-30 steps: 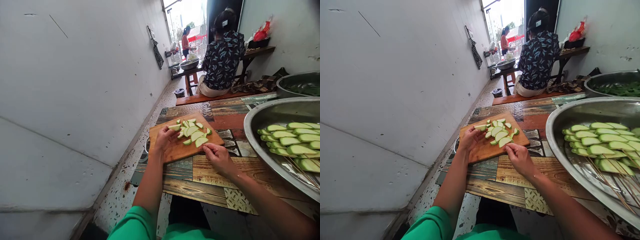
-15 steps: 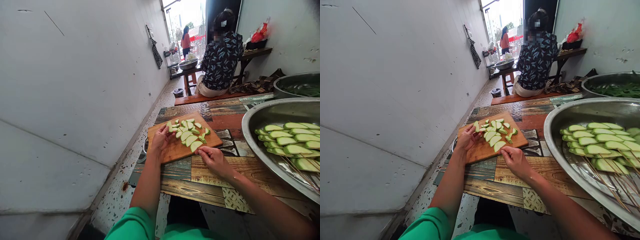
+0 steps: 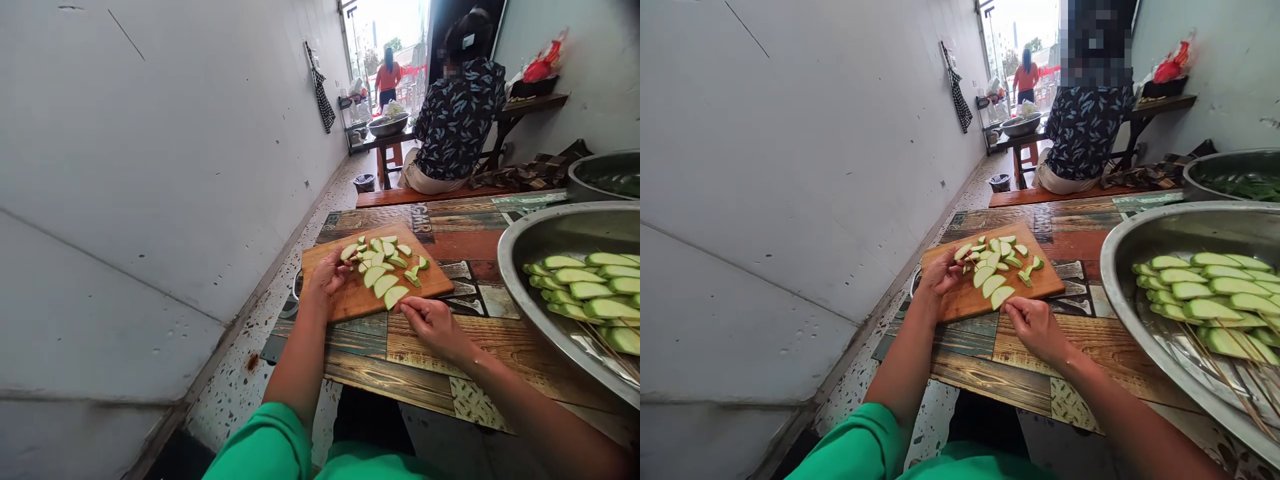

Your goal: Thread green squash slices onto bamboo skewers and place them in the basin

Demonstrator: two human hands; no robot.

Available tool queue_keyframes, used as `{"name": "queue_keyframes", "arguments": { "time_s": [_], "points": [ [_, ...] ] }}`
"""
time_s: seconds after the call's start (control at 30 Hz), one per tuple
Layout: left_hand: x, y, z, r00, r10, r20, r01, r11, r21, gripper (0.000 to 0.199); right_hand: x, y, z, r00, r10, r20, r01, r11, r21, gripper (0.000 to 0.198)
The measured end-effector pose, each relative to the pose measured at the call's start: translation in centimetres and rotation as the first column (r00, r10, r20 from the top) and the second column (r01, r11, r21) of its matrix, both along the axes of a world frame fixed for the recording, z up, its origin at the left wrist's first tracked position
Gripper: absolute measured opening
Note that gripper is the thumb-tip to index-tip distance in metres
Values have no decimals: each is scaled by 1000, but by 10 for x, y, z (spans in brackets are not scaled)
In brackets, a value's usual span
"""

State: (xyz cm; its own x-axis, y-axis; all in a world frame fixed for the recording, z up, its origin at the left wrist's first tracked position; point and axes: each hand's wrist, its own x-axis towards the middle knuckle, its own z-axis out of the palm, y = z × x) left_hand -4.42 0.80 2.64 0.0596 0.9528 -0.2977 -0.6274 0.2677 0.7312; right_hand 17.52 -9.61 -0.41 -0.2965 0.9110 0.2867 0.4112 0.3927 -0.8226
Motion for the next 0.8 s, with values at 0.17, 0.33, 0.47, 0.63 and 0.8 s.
{"name": "queue_keyframes", "arguments": {
  "time_s": [0.17, 0.33, 0.47, 0.63, 0.8],
  "points": [
    [-1, 1, 0, 1000, 23, 10, -23, 1000, -7, 6, -1, -1, 0, 1000, 13, 14, -13, 1000, -5, 32],
    [-3, 3, -4, 1000, 12, -6, -11, 999, 34, 9, -2, -1, 0, 1000, 17, 1, -17, 1000, -26, 31],
    [-2, 3, -6, 999, 0, -37, 3, 998, 64, 8, -1, 0, -1, 1000, 15, 0, -15, 1000, -25, 31],
    [-1, 2, -6, 998, 1, -55, 3, 997, 82, 10, -1, -1, -3, 1000, 15, 3, -15, 1000, -26, 32],
    [-3, 2, -6, 997, -43, -69, 51, 992, 116, 14, -3, 0, -3, 1000, 10, 3, -9, 999, -31, 32]
  ]
}}
